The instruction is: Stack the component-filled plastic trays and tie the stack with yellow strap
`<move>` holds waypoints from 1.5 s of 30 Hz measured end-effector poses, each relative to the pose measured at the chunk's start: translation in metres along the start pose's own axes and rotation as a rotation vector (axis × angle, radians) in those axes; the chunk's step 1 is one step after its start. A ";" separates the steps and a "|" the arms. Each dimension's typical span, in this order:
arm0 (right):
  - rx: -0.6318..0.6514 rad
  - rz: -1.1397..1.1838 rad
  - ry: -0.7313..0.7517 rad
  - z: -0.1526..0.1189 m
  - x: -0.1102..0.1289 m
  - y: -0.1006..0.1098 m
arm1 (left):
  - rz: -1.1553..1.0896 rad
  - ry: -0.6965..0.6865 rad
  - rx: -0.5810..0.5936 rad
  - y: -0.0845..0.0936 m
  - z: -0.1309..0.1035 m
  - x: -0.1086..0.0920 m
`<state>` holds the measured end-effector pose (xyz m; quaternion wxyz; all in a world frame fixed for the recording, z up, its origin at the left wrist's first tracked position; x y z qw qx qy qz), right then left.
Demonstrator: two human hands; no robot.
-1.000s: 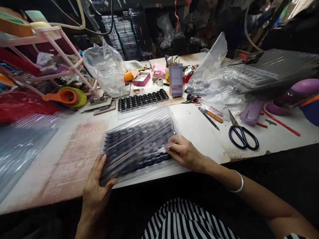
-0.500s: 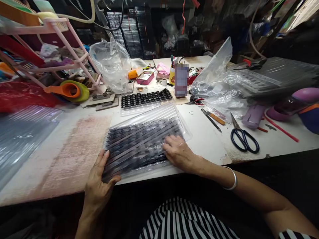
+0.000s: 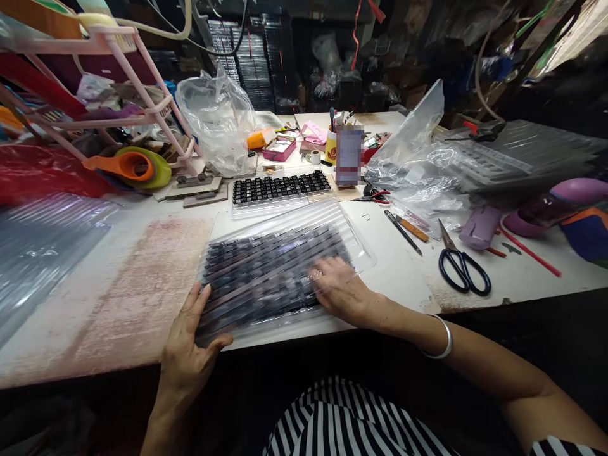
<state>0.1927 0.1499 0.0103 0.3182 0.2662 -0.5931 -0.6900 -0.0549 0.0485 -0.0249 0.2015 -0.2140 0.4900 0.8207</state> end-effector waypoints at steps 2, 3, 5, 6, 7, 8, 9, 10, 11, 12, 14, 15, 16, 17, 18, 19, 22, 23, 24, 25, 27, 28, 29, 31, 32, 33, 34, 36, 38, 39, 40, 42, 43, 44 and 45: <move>0.003 -0.006 0.001 0.000 0.000 0.000 | 0.000 -0.008 -0.003 0.000 0.000 0.000; 0.003 -0.010 0.005 0.000 0.000 0.000 | 0.002 -0.006 0.000 0.000 0.000 0.000; 0.006 -0.022 0.017 0.000 0.001 -0.002 | 0.003 0.002 0.007 0.000 0.001 0.000; 0.008 -0.029 0.027 0.000 0.001 -0.003 | 0.002 0.006 0.009 -0.001 0.001 0.000; 0.009 -0.035 0.038 0.000 0.002 -0.004 | -0.001 0.009 0.009 -0.001 0.002 0.000; 0.010 -0.043 0.047 0.000 0.002 -0.005 | -0.003 0.012 0.008 -0.001 0.002 0.000; 0.010 -0.049 0.057 0.001 0.002 -0.006 | -0.004 0.012 0.006 -0.001 0.002 0.000; 0.010 -0.055 0.065 0.001 0.003 -0.006 | -0.004 0.012 0.005 -0.001 0.002 0.000; 0.011 -0.062 0.071 0.001 0.003 -0.006 | -0.004 0.013 0.005 -0.001 0.002 0.000; 0.014 -0.071 0.076 0.002 0.004 -0.005 | -0.003 0.014 0.005 -0.001 0.001 0.000; 0.025 -0.087 0.088 0.002 0.005 -0.003 | -0.004 0.015 0.007 -0.001 0.001 0.001; 0.031 -0.093 0.094 0.003 0.005 -0.002 | -0.006 0.015 0.009 -0.001 0.001 0.001; 0.035 -0.099 0.097 0.003 0.005 -0.001 | -0.009 0.014 0.009 -0.001 0.001 0.001; 0.037 -0.104 0.101 0.003 0.006 -0.001 | -0.010 0.012 0.010 -0.001 0.001 0.001; 0.033 -0.109 0.106 0.003 0.006 0.000 | -0.011 0.011 0.011 -0.001 0.001 0.002; 0.024 -0.114 0.111 0.003 0.007 0.000 | -0.010 0.010 0.011 -0.001 0.001 0.002; -0.033 -0.133 0.122 0.001 0.008 -0.002 | -0.008 0.011 0.016 -0.001 0.001 0.001; -0.057 -0.138 0.124 0.000 0.009 -0.003 | -0.008 0.011 0.018 -0.001 0.001 0.001; -0.080 -0.140 0.122 -0.001 0.008 -0.003 | -0.007 0.011 0.019 -0.001 0.001 0.001; -0.097 -0.134 0.120 -0.001 0.007 -0.004 | -0.005 0.010 0.020 -0.001 0.001 0.002; -0.122 -0.078 0.091 -0.003 0.002 -0.003 | 0.000 0.011 0.020 0.000 0.001 0.002; -0.138 -0.015 0.062 -0.004 -0.002 -0.002 | 0.001 0.011 0.019 0.000 0.000 0.003; -0.165 0.080 0.022 -0.006 -0.008 0.000 | 0.001 0.011 0.019 0.000 0.000 0.004; -0.263 0.346 -0.093 -0.010 -0.023 0.008 | 0.000 0.008 0.018 0.000 -0.001 0.004; -0.322 0.500 -0.165 -0.013 -0.032 0.012 | -0.001 0.006 0.017 0.001 -0.001 0.004; -0.368 0.656 -0.244 -0.017 -0.040 0.014 | 0.002 0.008 0.018 0.001 -0.001 0.004; -0.394 0.803 -0.326 -0.020 -0.048 0.016 | 0.006 0.014 0.020 0.000 -0.001 0.004; -0.380 1.025 -0.464 -0.027 -0.057 0.014 | 0.015 0.029 0.026 0.000 0.000 0.004; -0.336 1.100 -0.537 -0.032 -0.059 0.011 | 0.025 0.040 0.030 -0.001 0.000 0.004; -0.333 1.085 -0.538 -0.035 -0.059 0.010 | 0.029 0.036 0.027 -0.001 0.001 0.004; -0.345 1.046 -0.517 -0.037 -0.058 0.009 | 0.033 0.026 0.025 -0.001 0.001 0.004; -0.388 0.941 -0.424 -0.041 -0.055 0.007 | 0.043 0.005 0.023 -0.001 0.001 0.004; -0.411 0.872 -0.370 -0.043 -0.053 0.006 | 0.047 -0.007 0.023 -0.001 0.000 0.004; -0.427 0.786 -0.325 -0.044 -0.051 0.005 | 0.051 -0.017 0.025 -0.001 0.000 0.004; -0.432 0.686 -0.292 -0.046 -0.050 0.004 | 0.054 -0.025 0.028 -0.001 0.000 0.005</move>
Point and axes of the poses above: each hand's wrist, its own z-axis towards the middle knuckle, its own y-axis out of the back of the hand, x = y × z, the point moved 4 cm from there along z, towards the middle knuckle, and after that the axes turned 1 degree about -x, right-handed, at the moved point
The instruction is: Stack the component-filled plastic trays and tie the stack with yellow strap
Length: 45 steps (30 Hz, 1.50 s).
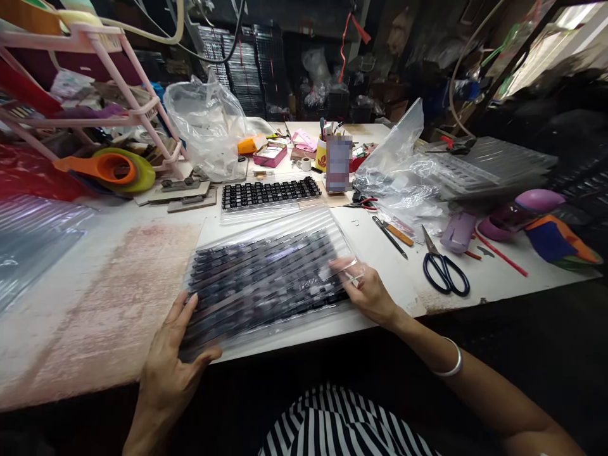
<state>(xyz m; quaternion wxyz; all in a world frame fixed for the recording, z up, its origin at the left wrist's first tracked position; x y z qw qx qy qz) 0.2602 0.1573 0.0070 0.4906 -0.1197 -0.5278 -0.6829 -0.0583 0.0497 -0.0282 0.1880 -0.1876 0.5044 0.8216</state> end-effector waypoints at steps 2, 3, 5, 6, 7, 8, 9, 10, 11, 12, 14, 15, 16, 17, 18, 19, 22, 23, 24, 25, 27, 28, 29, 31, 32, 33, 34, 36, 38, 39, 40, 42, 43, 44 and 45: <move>0.000 -0.194 0.080 -0.004 0.000 -0.001 | 0.008 -0.004 0.003 0.000 0.000 0.001; 0.002 -0.282 0.110 -0.005 0.000 -0.002 | 0.012 -0.003 0.006 0.000 0.000 0.001; 0.017 -0.405 0.149 -0.008 0.001 -0.004 | 0.018 0.007 0.014 0.000 -0.001 0.002; 0.026 -0.445 0.157 -0.009 0.001 -0.004 | 0.020 0.011 0.016 0.000 0.000 0.003; 0.034 -0.473 0.158 -0.010 0.000 -0.005 | 0.020 0.013 0.018 -0.001 0.000 0.003; 0.043 -0.491 0.153 -0.010 0.000 -0.006 | 0.018 0.013 0.020 -0.001 0.000 0.003; 0.050 -0.499 0.145 -0.011 0.000 -0.006 | 0.017 0.011 0.022 -0.001 0.000 0.003; 0.054 -0.500 0.137 -0.012 -0.001 -0.006 | 0.016 0.011 0.023 -0.001 0.000 0.003; 0.056 -0.493 0.127 -0.012 -0.001 -0.006 | 0.018 0.010 0.027 -0.002 0.001 0.003; 0.053 -0.477 0.114 -0.012 -0.001 -0.005 | 0.020 0.015 0.027 -0.002 0.001 0.003; 0.039 -0.413 0.077 -0.011 -0.001 -0.004 | 0.025 0.028 0.026 -0.002 0.001 0.003; 0.030 -0.368 0.056 -0.011 -0.001 -0.003 | 0.026 0.033 0.025 -0.002 0.001 0.003; 0.023 -0.317 0.036 -0.010 0.000 -0.002 | 0.025 0.034 0.022 -0.003 0.001 0.003; 0.018 -0.266 0.020 -0.009 0.000 -0.002 | 0.024 0.032 0.017 -0.002 0.001 0.002; 0.022 -0.225 0.006 -0.009 0.001 -0.002 | 0.025 0.030 0.013 -0.002 0.001 0.002; 0.030 -0.200 -0.005 -0.009 0.001 -0.003 | 0.028 0.031 0.011 -0.002 0.001 0.003; 0.052 -0.265 0.004 -0.011 0.001 -0.008 | 0.043 0.042 0.030 -0.002 0.001 0.004; 0.053 -0.327 0.024 -0.013 0.001 -0.010 | 0.047 0.042 0.040 -0.003 0.001 0.004; 0.052 -0.392 0.050 -0.014 0.001 -0.012 | 0.050 0.040 0.046 -0.003 0.001 0.004; 0.048 -0.450 0.079 -0.016 0.001 -0.013 | 0.052 0.036 0.045 -0.003 0.001 0.004; 0.052 -0.528 0.126 -0.018 0.001 -0.015 | 0.054 0.034 0.030 -0.002 0.001 0.004; 0.056 -0.551 0.141 -0.018 0.002 -0.016 | 0.056 0.036 0.024 -0.002 0.001 0.004; 0.061 -0.569 0.148 -0.018 0.002 -0.016 | 0.059 0.039 0.017 -0.002 0.002 0.003; 0.072 -0.588 0.141 -0.018 0.003 -0.016 | 0.057 0.037 0.007 -0.002 0.002 0.003; 0.076 -0.587 0.126 -0.018 0.003 -0.015 | 0.056 0.036 0.001 -0.002 0.002 0.003; 0.077 -0.578 0.104 -0.018 0.003 -0.015 | 0.054 0.034 -0.002 -0.002 0.002 0.003; 0.076 -0.563 0.078 -0.018 0.004 -0.014 | 0.053 0.032 -0.003 -0.003 0.002 0.003; 0.070 -0.525 0.025 -0.017 0.004 -0.011 | 0.053 0.032 0.002 -0.003 0.002 0.003; 0.063 -0.481 -0.019 -0.017 0.003 -0.009 | 0.060 0.037 0.022 -0.003 0.003 0.003; 0.063 -0.458 -0.037 -0.017 0.002 -0.008 | 0.062 0.038 0.031 -0.004 0.003 0.003; 0.065 -0.435 -0.056 -0.016 0.001 -0.007 | 0.064 0.040 0.036 -0.004 0.003 0.003; 0.079 -0.400 -0.094 -0.015 -0.002 -0.006 | 0.066 0.044 0.047 -0.004 0.003 0.002; 0.086 -0.388 -0.110 -0.015 -0.003 -0.006 | 0.064 0.043 0.043 -0.004 0.003 0.002; 0.089 -0.379 -0.122 -0.014 -0.004 -0.005 | 0.062 0.043 0.043 -0.004 0.003 0.001; 0.087 -0.373 -0.130 -0.013 -0.004 -0.004 | 0.062 0.044 0.041 -0.003 0.003 0.000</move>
Point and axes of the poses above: each hand's wrist, its own z-axis towards the middle knuckle, its own y-axis out of the back of the hand, x = y × z, the point moved 4 cm from there along z, towards the middle knuckle, and after that the axes turned 1 degree about -x, right-handed, at the moved point
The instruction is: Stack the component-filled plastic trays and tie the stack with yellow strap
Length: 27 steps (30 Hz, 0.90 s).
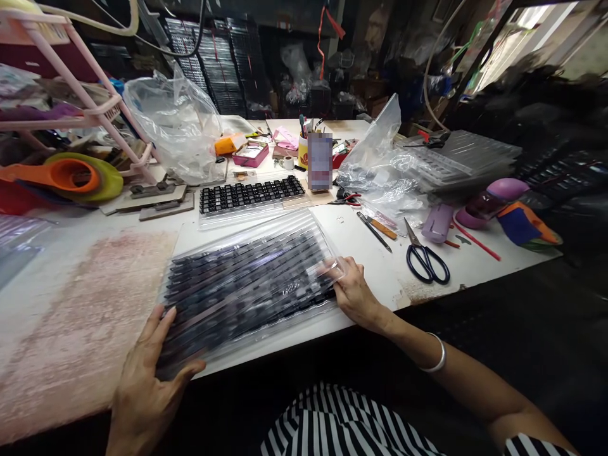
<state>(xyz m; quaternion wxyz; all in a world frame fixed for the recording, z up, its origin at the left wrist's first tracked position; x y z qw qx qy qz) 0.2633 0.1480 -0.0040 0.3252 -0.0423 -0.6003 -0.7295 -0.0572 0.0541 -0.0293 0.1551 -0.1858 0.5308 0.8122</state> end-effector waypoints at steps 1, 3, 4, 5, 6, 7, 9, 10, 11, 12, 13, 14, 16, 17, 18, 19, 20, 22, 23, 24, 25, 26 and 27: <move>-0.006 0.005 -0.004 0.000 0.000 0.001 | 0.001 0.001 -0.001 0.000 0.000 -0.001; -0.025 0.009 -0.004 0.000 0.000 0.003 | 0.006 0.001 0.001 0.001 0.000 -0.002; -0.030 0.009 -0.005 -0.001 0.000 0.003 | 0.011 0.006 0.004 0.001 0.000 -0.003; -0.035 0.009 -0.006 -0.001 0.000 0.004 | 0.017 0.012 0.009 0.001 0.000 -0.003; -0.040 0.011 -0.008 -0.002 -0.001 0.004 | 0.022 0.019 0.013 0.001 0.000 -0.003; -0.047 0.014 -0.008 -0.003 -0.002 0.005 | 0.027 0.024 0.016 0.001 0.000 -0.003; -0.062 0.022 -0.002 -0.004 -0.003 0.005 | 0.031 0.027 0.014 0.001 0.000 -0.003; -0.069 0.027 0.002 -0.004 -0.004 0.005 | 0.031 0.026 0.011 0.001 0.000 -0.003; -0.074 0.032 0.006 -0.004 -0.005 0.005 | 0.029 0.025 0.006 0.001 0.000 -0.003; -0.075 0.037 0.008 -0.004 -0.007 0.004 | 0.027 0.024 0.001 0.001 0.000 -0.003; -0.077 0.041 0.009 -0.005 -0.008 0.004 | 0.026 0.023 0.001 0.001 0.000 -0.002; -0.081 0.042 0.013 -0.005 -0.009 0.004 | 0.024 0.020 0.001 0.000 0.000 -0.002; -0.092 0.021 0.040 -0.006 -0.010 0.004 | 0.023 0.011 -0.001 0.000 0.000 -0.001; -0.093 0.000 0.075 -0.006 -0.010 0.004 | 0.023 0.007 -0.002 0.000 0.000 -0.001; -0.088 -0.028 0.124 -0.007 -0.009 0.004 | 0.022 0.004 -0.002 0.000 0.000 -0.001; -0.077 -0.061 0.184 -0.009 -0.008 0.003 | 0.020 0.003 0.000 0.000 0.001 -0.001; -0.059 -0.098 0.246 -0.010 -0.007 0.002 | 0.021 0.004 0.006 -0.001 0.001 -0.002; -0.014 -0.169 0.344 -0.013 -0.006 -0.001 | 0.024 0.009 0.017 -0.001 0.001 -0.001; 0.004 -0.198 0.371 -0.014 -0.005 -0.002 | 0.025 0.010 0.016 -0.001 0.001 -0.001; 0.018 -0.219 0.386 -0.014 -0.005 -0.003 | 0.025 0.009 0.011 0.000 0.001 -0.001; 0.027 -0.232 0.393 -0.014 -0.005 -0.004 | 0.025 0.005 0.008 0.000 0.001 -0.001; 0.033 -0.237 0.397 -0.014 -0.005 -0.003 | 0.023 -0.003 0.010 0.000 0.000 -0.001; 0.034 -0.237 0.400 -0.013 -0.005 -0.003 | 0.022 -0.010 0.010 0.000 0.000 -0.001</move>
Point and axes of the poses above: each hand's wrist, its own z-axis towards the middle knuckle, its own y-axis out of the back of the hand, x = y × z, the point moved 4 cm from there along z, towards the middle knuckle, and after that the axes turned 1 degree about -x, right-handed, at the moved point
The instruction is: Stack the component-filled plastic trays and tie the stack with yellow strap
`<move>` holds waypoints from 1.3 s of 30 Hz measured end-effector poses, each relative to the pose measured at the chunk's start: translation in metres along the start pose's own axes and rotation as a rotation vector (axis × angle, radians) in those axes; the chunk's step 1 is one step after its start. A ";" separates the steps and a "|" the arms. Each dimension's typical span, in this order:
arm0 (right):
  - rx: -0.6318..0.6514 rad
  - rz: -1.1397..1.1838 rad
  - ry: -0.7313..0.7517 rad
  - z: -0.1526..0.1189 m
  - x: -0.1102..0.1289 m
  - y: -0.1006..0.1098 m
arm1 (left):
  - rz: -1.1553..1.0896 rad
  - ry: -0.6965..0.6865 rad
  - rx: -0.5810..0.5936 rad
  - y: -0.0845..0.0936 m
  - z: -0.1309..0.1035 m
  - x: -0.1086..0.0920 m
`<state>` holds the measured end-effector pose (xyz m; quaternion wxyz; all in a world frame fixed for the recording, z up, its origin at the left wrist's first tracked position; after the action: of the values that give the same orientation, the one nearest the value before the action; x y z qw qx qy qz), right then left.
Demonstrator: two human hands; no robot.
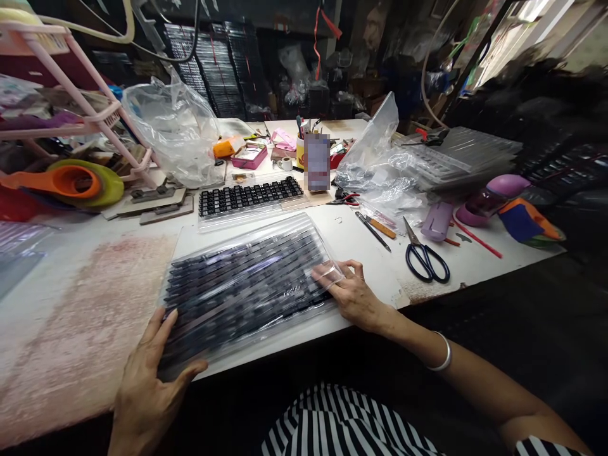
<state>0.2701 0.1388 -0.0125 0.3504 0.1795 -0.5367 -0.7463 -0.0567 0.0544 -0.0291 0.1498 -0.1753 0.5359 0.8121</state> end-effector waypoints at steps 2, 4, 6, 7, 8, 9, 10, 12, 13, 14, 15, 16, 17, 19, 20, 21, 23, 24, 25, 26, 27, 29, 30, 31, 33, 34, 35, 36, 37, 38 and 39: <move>0.005 0.005 0.006 0.002 0.000 0.001 | 0.004 -0.006 0.012 0.000 0.000 0.001; 0.012 0.008 0.014 0.004 0.000 0.001 | 0.011 -0.006 0.017 0.000 -0.001 0.001; 0.018 0.006 0.019 0.005 0.000 0.001 | 0.015 -0.006 0.024 -0.001 -0.001 0.002; 0.022 0.003 0.018 0.006 0.000 0.001 | 0.019 -0.009 0.027 -0.001 -0.001 0.002; 0.026 0.001 0.016 0.006 0.000 0.001 | 0.024 -0.013 0.022 -0.001 -0.001 0.003; 0.027 0.004 0.013 0.006 0.001 0.001 | 0.033 -0.020 0.021 -0.001 -0.001 0.003; 0.020 0.015 0.011 0.006 0.001 0.002 | 0.045 -0.031 0.019 -0.002 -0.001 0.003; -0.039 0.059 -0.010 0.005 -0.001 0.006 | 0.081 -0.053 0.020 -0.003 -0.001 0.004; -0.085 0.088 -0.039 0.004 -0.004 0.009 | 0.103 -0.065 0.032 -0.004 -0.001 0.004; -0.136 0.118 -0.084 0.002 -0.008 0.012 | 0.124 -0.077 0.054 -0.005 0.000 0.004; -0.180 0.147 -0.144 -0.001 -0.014 0.015 | 0.139 -0.091 0.071 -0.006 0.000 0.003; -0.209 0.179 -0.216 -0.004 -0.021 0.017 | 0.147 -0.105 0.085 -0.007 0.000 0.003; -0.223 0.216 -0.286 -0.008 -0.028 0.018 | 0.150 -0.121 0.095 -0.007 -0.001 0.002; -0.218 0.290 -0.392 -0.014 -0.041 0.016 | 0.138 -0.130 0.100 -0.006 -0.002 0.000; -0.208 0.322 -0.423 -0.016 -0.046 0.015 | 0.122 -0.117 0.099 -0.004 -0.002 0.000; -0.196 0.349 -0.442 -0.017 -0.050 0.013 | 0.098 -0.092 0.102 -0.003 -0.002 0.001; -0.174 0.388 -0.457 -0.015 -0.054 0.010 | 0.033 -0.010 0.098 0.001 0.001 0.003; -0.160 0.406 -0.464 -0.013 -0.055 0.009 | 0.000 0.045 0.087 0.004 0.005 0.004; -0.143 0.419 -0.470 -0.009 -0.056 0.007 | -0.025 0.108 0.069 0.007 0.010 0.005; -0.122 0.427 -0.473 -0.004 -0.056 0.005 | -0.035 0.183 0.054 0.010 0.016 0.007; -0.100 0.427 -0.473 0.002 -0.055 0.004 | -0.032 0.262 0.051 0.012 0.024 0.007; -0.045 0.410 -0.463 0.013 -0.053 -0.001 | 0.008 0.369 0.094 0.012 0.040 0.007; -0.016 0.393 -0.456 0.019 -0.052 -0.003 | 0.040 0.383 0.135 0.010 0.048 0.005; 0.011 0.370 -0.448 0.023 -0.050 -0.006 | 0.076 0.378 0.180 0.008 0.055 0.003; 0.051 0.314 -0.433 0.030 -0.047 -0.012 | 0.164 0.357 0.249 0.002 0.065 0.001; 0.063 0.285 -0.423 0.032 -0.046 -0.014 | 0.208 0.358 0.275 -0.001 0.067 0.000; 0.072 0.256 -0.410 0.034 -0.045 -0.016 | 0.248 0.369 0.298 -0.003 0.068 0.000; 0.081 0.230 -0.394 0.035 -0.043 -0.018 | 0.284 0.388 0.319 -0.006 0.068 0.001; 0.090 0.206 -0.375 0.037 -0.042 -0.019 | 0.312 0.403 0.337 -0.008 0.067 0.001; 0.100 0.184 -0.356 0.039 -0.041 -0.019 | 0.335 0.415 0.352 -0.010 0.067 0.002; 0.111 0.166 -0.336 0.041 -0.040 -0.020 | 0.356 0.422 0.366 -0.012 0.067 0.004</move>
<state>0.2652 0.1987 -0.0208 0.3057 0.0265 -0.6409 -0.7037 -0.0630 0.1208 -0.0162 -0.0797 -0.2137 0.7144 0.6616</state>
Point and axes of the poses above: each hand's wrist, its own z-axis towards the middle knuckle, its own y-axis out of the back of the hand, x = y × z, the point moved 4 cm from there along z, towards the middle knuckle, and after that the axes turned 1 degree about -x, right-handed, at the moved point
